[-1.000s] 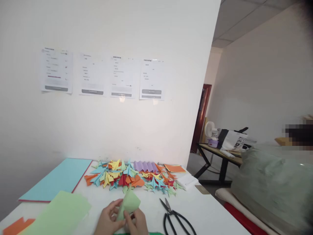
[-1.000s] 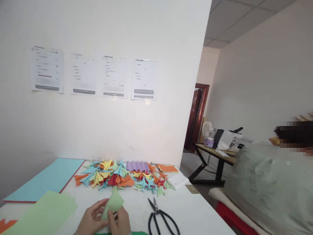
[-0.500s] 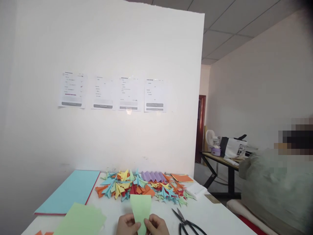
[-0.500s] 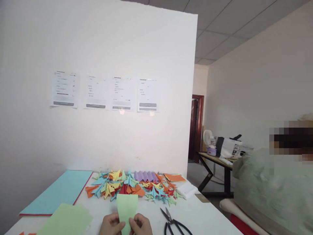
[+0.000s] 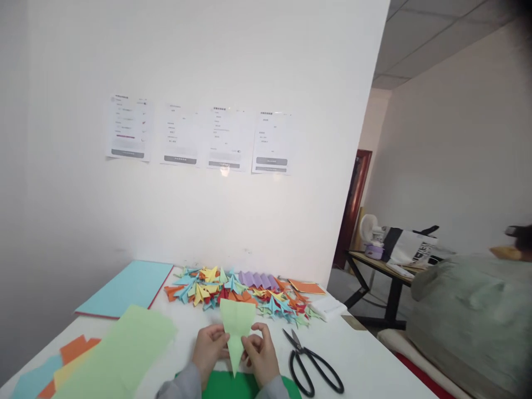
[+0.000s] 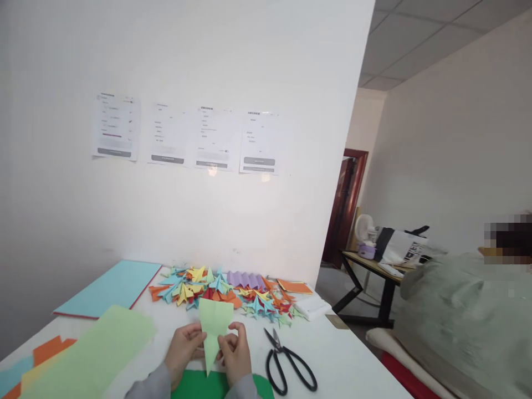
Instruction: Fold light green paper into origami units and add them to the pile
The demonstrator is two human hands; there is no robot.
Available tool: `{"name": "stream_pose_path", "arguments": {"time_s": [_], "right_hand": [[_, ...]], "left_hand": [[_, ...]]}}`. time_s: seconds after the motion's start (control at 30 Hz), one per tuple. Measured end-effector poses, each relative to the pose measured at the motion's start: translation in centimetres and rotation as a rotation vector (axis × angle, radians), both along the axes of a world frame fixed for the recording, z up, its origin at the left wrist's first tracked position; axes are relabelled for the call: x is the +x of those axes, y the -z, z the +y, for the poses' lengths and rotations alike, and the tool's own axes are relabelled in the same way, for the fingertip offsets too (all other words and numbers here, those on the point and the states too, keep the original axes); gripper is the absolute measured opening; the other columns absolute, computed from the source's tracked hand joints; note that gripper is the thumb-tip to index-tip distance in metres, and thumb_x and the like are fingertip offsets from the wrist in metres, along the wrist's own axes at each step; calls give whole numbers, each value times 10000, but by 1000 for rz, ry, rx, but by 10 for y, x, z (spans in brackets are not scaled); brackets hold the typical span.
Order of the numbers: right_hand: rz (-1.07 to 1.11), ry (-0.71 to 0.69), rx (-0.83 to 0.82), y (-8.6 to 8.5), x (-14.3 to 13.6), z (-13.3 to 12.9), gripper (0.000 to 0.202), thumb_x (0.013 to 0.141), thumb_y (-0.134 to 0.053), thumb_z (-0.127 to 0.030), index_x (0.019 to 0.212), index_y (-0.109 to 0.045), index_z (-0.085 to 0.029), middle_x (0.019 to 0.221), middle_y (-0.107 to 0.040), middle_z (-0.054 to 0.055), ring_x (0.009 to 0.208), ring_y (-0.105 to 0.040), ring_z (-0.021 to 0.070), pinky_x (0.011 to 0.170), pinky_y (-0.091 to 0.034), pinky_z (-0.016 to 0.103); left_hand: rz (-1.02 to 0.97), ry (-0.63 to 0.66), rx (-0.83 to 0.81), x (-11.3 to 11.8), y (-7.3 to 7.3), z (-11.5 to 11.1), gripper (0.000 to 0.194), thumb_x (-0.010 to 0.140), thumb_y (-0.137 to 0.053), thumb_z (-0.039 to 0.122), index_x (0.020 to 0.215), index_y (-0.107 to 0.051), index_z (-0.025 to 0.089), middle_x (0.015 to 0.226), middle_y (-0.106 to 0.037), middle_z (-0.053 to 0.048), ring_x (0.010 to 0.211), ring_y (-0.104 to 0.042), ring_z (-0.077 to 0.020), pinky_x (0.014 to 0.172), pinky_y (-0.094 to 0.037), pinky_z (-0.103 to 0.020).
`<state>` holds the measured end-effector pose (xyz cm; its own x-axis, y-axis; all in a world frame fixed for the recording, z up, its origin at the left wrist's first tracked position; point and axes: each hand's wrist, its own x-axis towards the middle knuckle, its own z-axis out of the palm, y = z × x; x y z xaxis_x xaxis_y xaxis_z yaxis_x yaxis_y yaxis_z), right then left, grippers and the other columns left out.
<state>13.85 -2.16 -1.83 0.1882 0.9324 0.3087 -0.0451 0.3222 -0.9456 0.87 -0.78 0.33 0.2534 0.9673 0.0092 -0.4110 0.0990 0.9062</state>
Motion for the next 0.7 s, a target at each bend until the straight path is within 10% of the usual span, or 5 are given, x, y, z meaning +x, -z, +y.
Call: {"name": "stream_pose_path", "arguments": {"time_s": [0.4,0.7], "right_hand": [[-437,-74,234,-6,6,-9,362,607,-416,-52,894,-577,-203,875,-533,45,751,-537,141,522,-440,202],[-145,-86,39,-11,2,-11,245,580,-545,-155,817,-605,-174,807,-540,32,747,-549,168,523,-445,224]], "left_hand": [[-45,51,68,-6,-12,-8,358,608,-654,289,898,-534,118,866,-644,-106,720,-617,-187,654,-490,-321],[-40,68,110,-10,-17,-18,744,609,-631,160,1261,-284,247,1095,-544,-116,751,-598,-167,649,-479,-306]]}}
